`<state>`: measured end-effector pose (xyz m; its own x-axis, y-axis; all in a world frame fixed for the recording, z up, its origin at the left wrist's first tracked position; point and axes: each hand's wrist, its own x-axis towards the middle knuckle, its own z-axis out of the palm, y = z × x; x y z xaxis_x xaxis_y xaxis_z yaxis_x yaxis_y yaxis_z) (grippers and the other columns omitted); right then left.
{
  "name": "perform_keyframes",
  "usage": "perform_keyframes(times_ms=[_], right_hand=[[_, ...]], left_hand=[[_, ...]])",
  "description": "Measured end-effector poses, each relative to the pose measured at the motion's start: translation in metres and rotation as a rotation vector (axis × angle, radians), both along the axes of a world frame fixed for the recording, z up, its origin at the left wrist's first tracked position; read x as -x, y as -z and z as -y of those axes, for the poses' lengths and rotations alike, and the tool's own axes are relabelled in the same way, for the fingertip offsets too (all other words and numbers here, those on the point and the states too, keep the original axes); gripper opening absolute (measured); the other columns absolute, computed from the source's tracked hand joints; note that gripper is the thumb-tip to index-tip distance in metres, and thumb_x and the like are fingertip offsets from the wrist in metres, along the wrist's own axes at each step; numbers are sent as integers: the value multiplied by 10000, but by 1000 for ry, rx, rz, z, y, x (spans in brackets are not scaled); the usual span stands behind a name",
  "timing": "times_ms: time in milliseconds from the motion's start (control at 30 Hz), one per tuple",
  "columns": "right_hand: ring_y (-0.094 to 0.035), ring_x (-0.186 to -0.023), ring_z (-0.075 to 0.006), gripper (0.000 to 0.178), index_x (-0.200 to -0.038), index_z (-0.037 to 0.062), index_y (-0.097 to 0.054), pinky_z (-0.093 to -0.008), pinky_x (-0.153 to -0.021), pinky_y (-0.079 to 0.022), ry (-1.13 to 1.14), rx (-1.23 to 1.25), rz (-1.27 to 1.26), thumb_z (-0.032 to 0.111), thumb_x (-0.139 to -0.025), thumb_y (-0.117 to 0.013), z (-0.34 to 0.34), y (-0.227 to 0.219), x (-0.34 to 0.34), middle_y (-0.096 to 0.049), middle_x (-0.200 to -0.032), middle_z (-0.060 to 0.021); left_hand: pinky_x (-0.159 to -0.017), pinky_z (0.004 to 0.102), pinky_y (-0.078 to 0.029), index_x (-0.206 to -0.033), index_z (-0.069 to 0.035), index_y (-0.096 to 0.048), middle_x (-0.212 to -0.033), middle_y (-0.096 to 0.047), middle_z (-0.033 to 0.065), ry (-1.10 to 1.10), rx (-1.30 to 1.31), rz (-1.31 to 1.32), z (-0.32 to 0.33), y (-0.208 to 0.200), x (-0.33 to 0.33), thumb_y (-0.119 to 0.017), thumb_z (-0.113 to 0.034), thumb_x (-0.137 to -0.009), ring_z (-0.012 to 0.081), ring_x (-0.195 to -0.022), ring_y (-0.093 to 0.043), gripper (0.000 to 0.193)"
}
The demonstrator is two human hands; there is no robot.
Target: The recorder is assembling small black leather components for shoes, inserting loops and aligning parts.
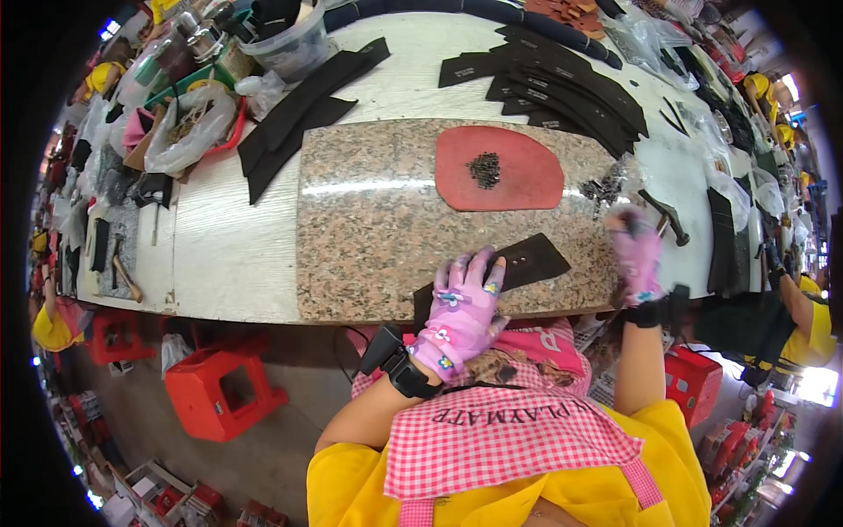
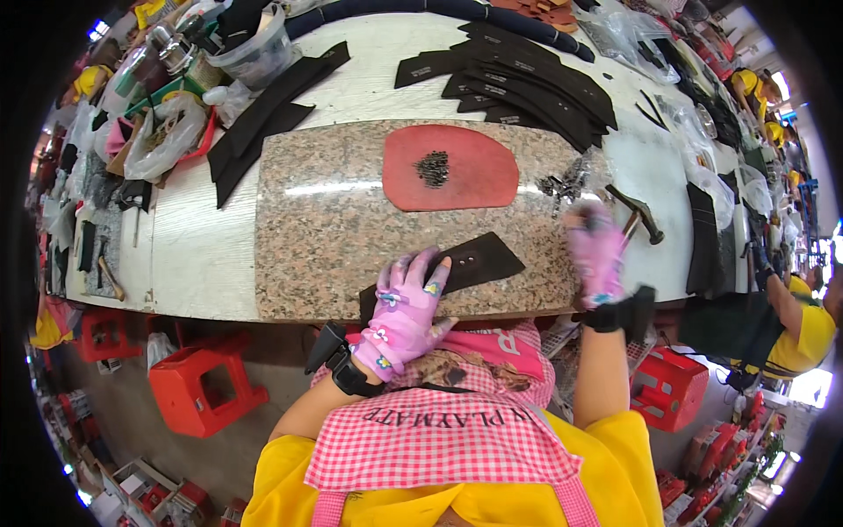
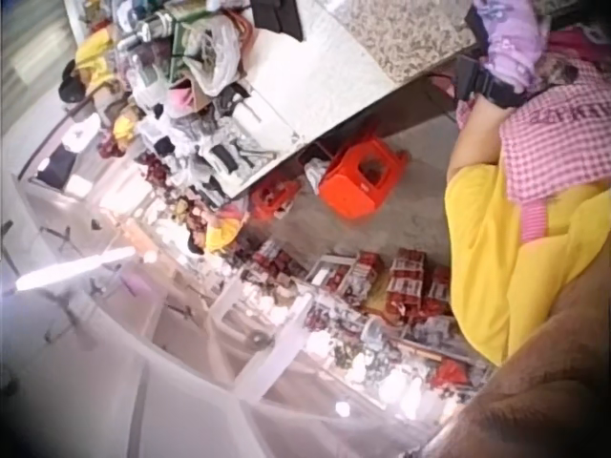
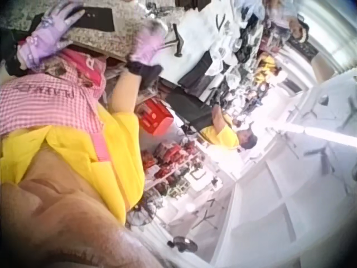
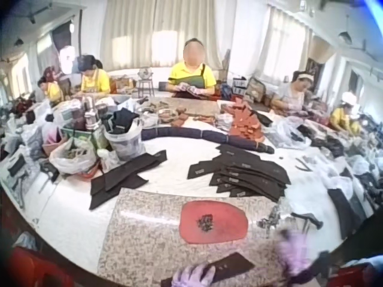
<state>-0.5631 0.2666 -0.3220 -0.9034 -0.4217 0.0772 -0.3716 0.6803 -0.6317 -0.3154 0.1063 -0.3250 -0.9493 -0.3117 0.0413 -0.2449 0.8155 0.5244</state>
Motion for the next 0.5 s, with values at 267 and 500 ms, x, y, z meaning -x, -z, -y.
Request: perform_keyframes(times_ms=[267, 500], right_hand=[[-620, -862, -264, 525, -1347, 34, -413, -360, -754, -511, 57, -89, -460, 220, -887, -584, -179, 85, 79, -630, -1064, -141], [-563, -759, -191, 501, -1357, 28, -403, -308, -665, -476, 35, 3, -308, 177, -900, -545, -133, 27, 59, -603, -979, -98]], left_hand=[[-862, 445, -450, -966, 1, -565, -1150, -519, 212, 8, -102, -107, -14, 17, 6, -557, -120, -766, 392, -1001, -523, 234], [-1005, 457, -367, -1100, 4, -569, -1255, -453, 213, -185, -228, -202, -35, 45, 9, -630, -85, -700, 406, -1160, -441, 414]])
